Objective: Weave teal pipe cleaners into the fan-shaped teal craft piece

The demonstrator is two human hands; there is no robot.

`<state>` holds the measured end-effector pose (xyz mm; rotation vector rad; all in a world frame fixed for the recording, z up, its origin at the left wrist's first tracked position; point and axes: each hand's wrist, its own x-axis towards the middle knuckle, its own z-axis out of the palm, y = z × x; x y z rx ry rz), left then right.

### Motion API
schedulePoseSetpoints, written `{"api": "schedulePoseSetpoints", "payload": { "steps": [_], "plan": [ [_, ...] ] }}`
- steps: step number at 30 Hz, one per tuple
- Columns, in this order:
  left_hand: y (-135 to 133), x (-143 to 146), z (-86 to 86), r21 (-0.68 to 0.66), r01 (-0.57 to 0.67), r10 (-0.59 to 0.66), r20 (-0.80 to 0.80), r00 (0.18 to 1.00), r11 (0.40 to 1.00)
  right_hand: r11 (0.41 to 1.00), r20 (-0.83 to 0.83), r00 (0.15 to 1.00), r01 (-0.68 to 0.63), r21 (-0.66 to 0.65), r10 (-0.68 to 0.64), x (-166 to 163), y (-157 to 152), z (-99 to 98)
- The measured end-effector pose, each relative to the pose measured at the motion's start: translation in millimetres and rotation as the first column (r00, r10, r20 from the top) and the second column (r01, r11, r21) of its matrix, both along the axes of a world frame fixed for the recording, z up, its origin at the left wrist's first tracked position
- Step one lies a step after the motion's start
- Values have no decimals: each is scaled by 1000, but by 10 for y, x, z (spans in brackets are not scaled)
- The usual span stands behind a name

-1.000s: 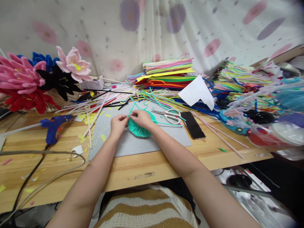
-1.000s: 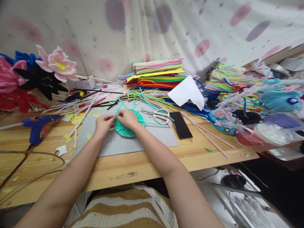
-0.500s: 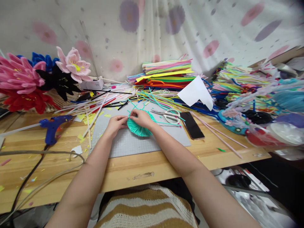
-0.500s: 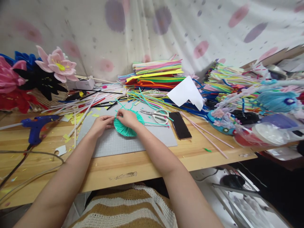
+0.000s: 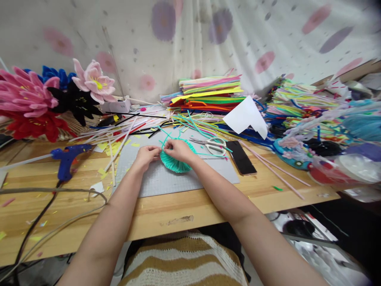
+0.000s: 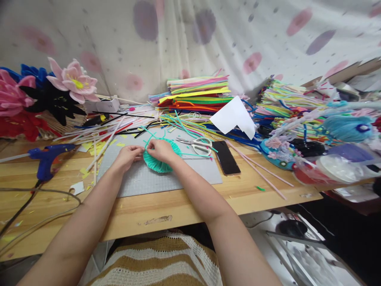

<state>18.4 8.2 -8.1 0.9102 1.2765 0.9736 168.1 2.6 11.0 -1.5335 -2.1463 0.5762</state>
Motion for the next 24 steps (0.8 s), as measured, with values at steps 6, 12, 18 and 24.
{"api": "schedulePoseSetpoints", "payload": {
  "steps": [6, 12, 18, 24],
  "plan": [
    [-18, 89, -33, 151, -68, 97, -189, 977, 986, 1000, 57, 998, -13, 24, 12, -26, -37, 55],
    [-22, 24, -6, 23, 89, -89, 37, 995, 996, 997, -20, 997, -69, 30, 70, 10, 3, 3],
    [7, -130, 16, -11, 230, -224, 179, 958, 973, 998, -102, 993, -61, 16, 63, 64, 3, 27],
    [11, -133, -2, 46, 313, -315, 57, 947, 949, 997, -61, 996, -61, 42, 64, 58, -32, 52]
  ]
}}
